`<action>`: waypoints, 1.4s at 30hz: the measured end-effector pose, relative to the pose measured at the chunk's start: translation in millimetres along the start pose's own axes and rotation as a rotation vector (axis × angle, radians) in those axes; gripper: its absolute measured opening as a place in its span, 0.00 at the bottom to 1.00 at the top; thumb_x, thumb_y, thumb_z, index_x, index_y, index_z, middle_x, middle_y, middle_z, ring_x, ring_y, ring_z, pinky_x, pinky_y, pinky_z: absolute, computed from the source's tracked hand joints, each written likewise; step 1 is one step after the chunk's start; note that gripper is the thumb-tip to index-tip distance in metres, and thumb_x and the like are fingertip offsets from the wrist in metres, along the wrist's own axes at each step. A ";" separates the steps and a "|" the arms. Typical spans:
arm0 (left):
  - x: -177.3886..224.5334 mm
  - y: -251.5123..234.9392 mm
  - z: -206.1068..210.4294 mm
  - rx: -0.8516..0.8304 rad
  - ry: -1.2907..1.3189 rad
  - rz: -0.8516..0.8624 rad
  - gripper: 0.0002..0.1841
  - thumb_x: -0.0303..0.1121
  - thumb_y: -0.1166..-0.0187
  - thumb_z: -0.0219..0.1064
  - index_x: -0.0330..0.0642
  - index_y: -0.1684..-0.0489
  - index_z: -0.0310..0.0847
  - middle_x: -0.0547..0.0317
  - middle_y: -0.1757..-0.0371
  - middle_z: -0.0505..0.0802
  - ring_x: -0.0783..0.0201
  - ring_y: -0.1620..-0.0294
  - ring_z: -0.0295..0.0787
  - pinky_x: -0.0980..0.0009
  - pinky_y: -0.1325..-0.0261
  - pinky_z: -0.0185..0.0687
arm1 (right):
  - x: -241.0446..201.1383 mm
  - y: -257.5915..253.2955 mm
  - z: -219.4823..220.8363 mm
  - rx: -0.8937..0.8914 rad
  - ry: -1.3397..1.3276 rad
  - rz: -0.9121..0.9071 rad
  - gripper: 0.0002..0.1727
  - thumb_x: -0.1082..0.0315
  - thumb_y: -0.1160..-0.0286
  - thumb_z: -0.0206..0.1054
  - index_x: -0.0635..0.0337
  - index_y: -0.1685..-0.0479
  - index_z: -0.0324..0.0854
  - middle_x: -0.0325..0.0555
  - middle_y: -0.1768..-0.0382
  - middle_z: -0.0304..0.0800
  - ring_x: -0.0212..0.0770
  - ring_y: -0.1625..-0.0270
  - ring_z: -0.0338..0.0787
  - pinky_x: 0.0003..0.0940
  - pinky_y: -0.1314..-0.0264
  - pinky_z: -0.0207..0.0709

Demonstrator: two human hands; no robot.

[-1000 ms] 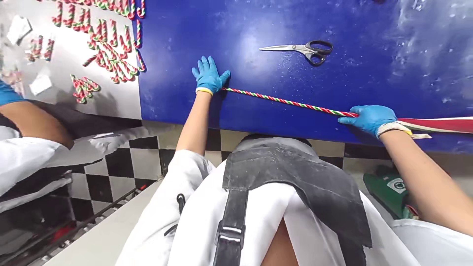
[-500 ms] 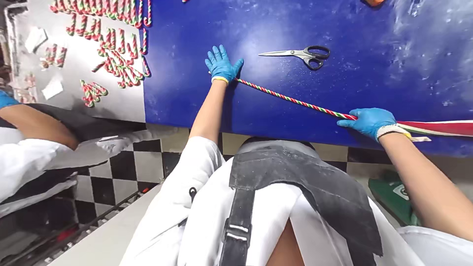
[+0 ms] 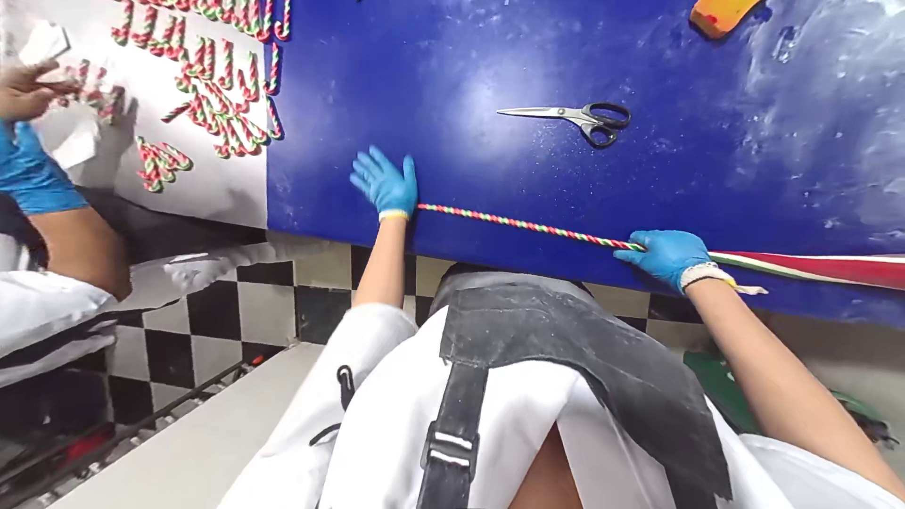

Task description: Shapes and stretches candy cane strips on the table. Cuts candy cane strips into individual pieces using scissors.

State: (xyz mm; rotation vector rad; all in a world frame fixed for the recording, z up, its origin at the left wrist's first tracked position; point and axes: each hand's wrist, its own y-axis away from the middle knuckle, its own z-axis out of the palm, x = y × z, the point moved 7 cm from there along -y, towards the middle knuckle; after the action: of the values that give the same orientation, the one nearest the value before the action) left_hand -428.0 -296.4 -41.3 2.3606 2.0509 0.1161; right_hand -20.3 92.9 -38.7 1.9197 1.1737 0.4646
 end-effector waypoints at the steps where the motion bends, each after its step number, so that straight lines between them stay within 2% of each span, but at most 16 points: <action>1: 17.6 -26.7 0.9 0.003 0.027 0.010 0.52 0.73 0.20 0.41 0.39 0.05 0.47 0.29 0.07 0.55 0.30 0.06 0.44 0.29 0.09 0.32 | -0.6 0.4 -1.0 -0.009 -0.004 0.009 0.33 0.30 0.22 0.60 0.53 0.52 0.87 0.58 0.54 0.93 0.63 0.44 0.91 0.70 0.43 0.76; 3: 62.0 -59.9 -0.9 -0.034 0.076 0.103 0.50 0.71 0.18 0.41 0.37 0.06 0.51 0.31 0.07 0.58 0.30 0.06 0.46 0.30 0.09 0.35 | -1.3 -0.1 -4.5 -0.016 -0.012 0.022 0.33 0.30 0.22 0.60 0.52 0.52 0.87 0.58 0.55 0.93 0.63 0.45 0.91 0.70 0.44 0.76; 5: 125.0 -34.9 -12.0 -0.116 0.158 0.314 0.45 0.68 0.15 0.43 0.38 0.10 0.61 0.39 0.09 0.66 0.39 0.06 0.54 0.36 0.07 0.44 | -7.3 -0.7 -5.7 -0.028 -0.032 0.013 0.32 0.31 0.21 0.59 0.53 0.53 0.86 0.59 0.57 0.92 0.63 0.47 0.90 0.70 0.47 0.76; 7: 196.0 49.8 -23.2 -0.202 0.283 0.692 0.38 0.63 0.17 0.55 0.43 0.15 0.71 0.49 0.14 0.77 0.52 0.11 0.66 0.49 0.08 0.56 | -21.3 -2.7 -5.0 -0.023 -0.049 -0.009 0.34 0.30 0.21 0.59 0.54 0.56 0.86 0.59 0.60 0.91 0.63 0.50 0.90 0.70 0.49 0.76; 9: 244.9 158.2 -20.7 -0.260 0.337 1.049 0.36 0.60 0.24 0.66 0.53 0.17 0.74 0.54 0.30 0.90 0.54 0.27 0.84 0.50 0.22 0.76 | -38.4 -5.4 -5.0 0.006 -0.058 -0.028 0.35 0.28 0.24 0.60 0.55 0.58 0.86 0.59 0.62 0.91 0.64 0.52 0.90 0.70 0.51 0.76; 12: 256.9 251.7 1.6 -0.433 0.287 1.226 0.27 0.44 0.12 0.56 0.53 0.12 0.69 0.46 0.54 0.96 0.43 0.50 0.93 0.45 0.45 0.85 | -48.3 -8.1 -4.8 0.023 -0.013 -0.034 0.34 0.29 0.25 0.63 0.53 0.54 0.89 0.60 0.58 0.94 0.65 0.49 0.91 0.72 0.48 0.77; 16: 189.4 216.7 5.4 -0.702 0.247 1.199 0.23 0.51 0.07 0.47 0.44 0.38 0.82 0.46 0.56 0.95 0.42 0.50 0.94 0.38 0.46 0.85 | -47.6 -8.2 -0.9 0.046 0.027 -0.004 0.28 0.34 0.24 0.68 0.52 0.56 0.89 0.58 0.59 0.94 0.64 0.49 0.92 0.72 0.48 0.77; 21: 26.8 100.7 -13.4 -0.797 0.234 0.937 0.25 0.54 0.08 0.48 0.48 0.39 0.88 0.50 0.46 0.95 0.48 0.40 0.92 0.38 0.35 0.81 | -47.3 -8.9 0.0 0.072 0.016 0.047 0.28 0.34 0.24 0.67 0.53 0.59 0.89 0.60 0.60 0.93 0.65 0.51 0.92 0.73 0.50 0.76; 23: -48.1 51.0 -22.5 -0.906 0.255 0.704 0.23 0.50 0.09 0.52 0.46 0.39 0.89 0.50 0.43 0.95 0.52 0.38 0.91 0.43 0.28 0.79 | -48.5 -7.9 0.9 0.068 0.006 0.068 0.30 0.34 0.23 0.67 0.55 0.58 0.89 0.62 0.60 0.93 0.66 0.50 0.91 0.74 0.48 0.75; 25: -125.6 10.2 -24.6 -0.969 0.302 0.444 0.21 0.48 0.09 0.54 0.43 0.41 0.88 0.48 0.47 0.94 0.54 0.45 0.91 0.47 0.34 0.83 | -47.6 -9.2 -0.5 0.073 0.008 0.090 0.30 0.34 0.24 0.67 0.55 0.59 0.89 0.63 0.60 0.93 0.67 0.49 0.91 0.75 0.48 0.75; 27: -196.1 -14.0 -30.4 -0.909 0.295 0.187 0.21 0.47 0.08 0.54 0.41 0.40 0.87 0.44 0.47 0.93 0.50 0.47 0.91 0.45 0.38 0.83 | -48.2 -9.1 -0.1 0.071 0.006 0.107 0.31 0.33 0.24 0.67 0.56 0.59 0.89 0.64 0.59 0.92 0.68 0.49 0.91 0.75 0.47 0.74; 29: -240.8 -17.8 -46.6 -0.630 0.165 -0.017 0.21 0.47 0.10 0.54 0.44 0.40 0.88 0.41 0.42 0.93 0.42 0.38 0.90 0.34 0.33 0.79 | -49.3 -9.7 -0.7 0.069 0.002 0.113 0.32 0.33 0.24 0.66 0.57 0.60 0.88 0.65 0.60 0.92 0.68 0.50 0.90 0.75 0.48 0.74; 33: -213.2 56.4 -49.7 -0.157 0.136 0.063 0.30 0.51 0.10 0.49 0.44 0.15 0.69 0.45 0.21 0.83 0.45 0.19 0.77 0.40 0.17 0.69 | -48.9 -9.9 -1.0 0.068 -0.004 0.124 0.33 0.32 0.25 0.66 0.58 0.63 0.88 0.65 0.62 0.92 0.69 0.52 0.90 0.74 0.51 0.74; 36: -184.0 98.8 -13.9 -0.153 0.069 0.122 0.45 0.68 0.15 0.43 0.40 0.07 0.56 0.44 0.07 0.65 0.45 0.04 0.51 0.34 0.07 0.36 | -47.2 -12.2 0.1 0.061 0.003 0.113 0.34 0.31 0.25 0.66 0.59 0.65 0.87 0.64 0.64 0.91 0.67 0.53 0.91 0.73 0.52 0.75; 39: -165.9 61.0 -7.0 -0.146 0.021 0.087 0.48 0.70 0.16 0.37 0.39 0.05 0.50 0.42 0.04 0.55 0.41 0.02 0.39 0.28 0.09 0.21 | -45.1 -13.7 -0.4 0.052 0.004 0.117 0.33 0.32 0.25 0.67 0.58 0.66 0.87 0.63 0.64 0.92 0.66 0.53 0.91 0.72 0.52 0.75; 42: -141.6 -21.3 -4.3 -0.132 -0.003 0.113 0.51 0.73 0.18 0.37 0.38 0.04 0.46 0.42 0.04 0.54 0.40 0.02 0.37 0.28 0.09 0.21 | -46.0 -13.7 -0.5 0.053 0.004 0.115 0.33 0.31 0.25 0.66 0.57 0.66 0.88 0.63 0.64 0.92 0.66 0.54 0.91 0.72 0.53 0.75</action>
State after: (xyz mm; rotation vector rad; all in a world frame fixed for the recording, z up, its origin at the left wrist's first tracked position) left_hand -468.9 -433.7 -45.0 2.3931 1.8468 0.2409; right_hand -51.2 56.6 -44.7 2.0398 1.0923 0.5037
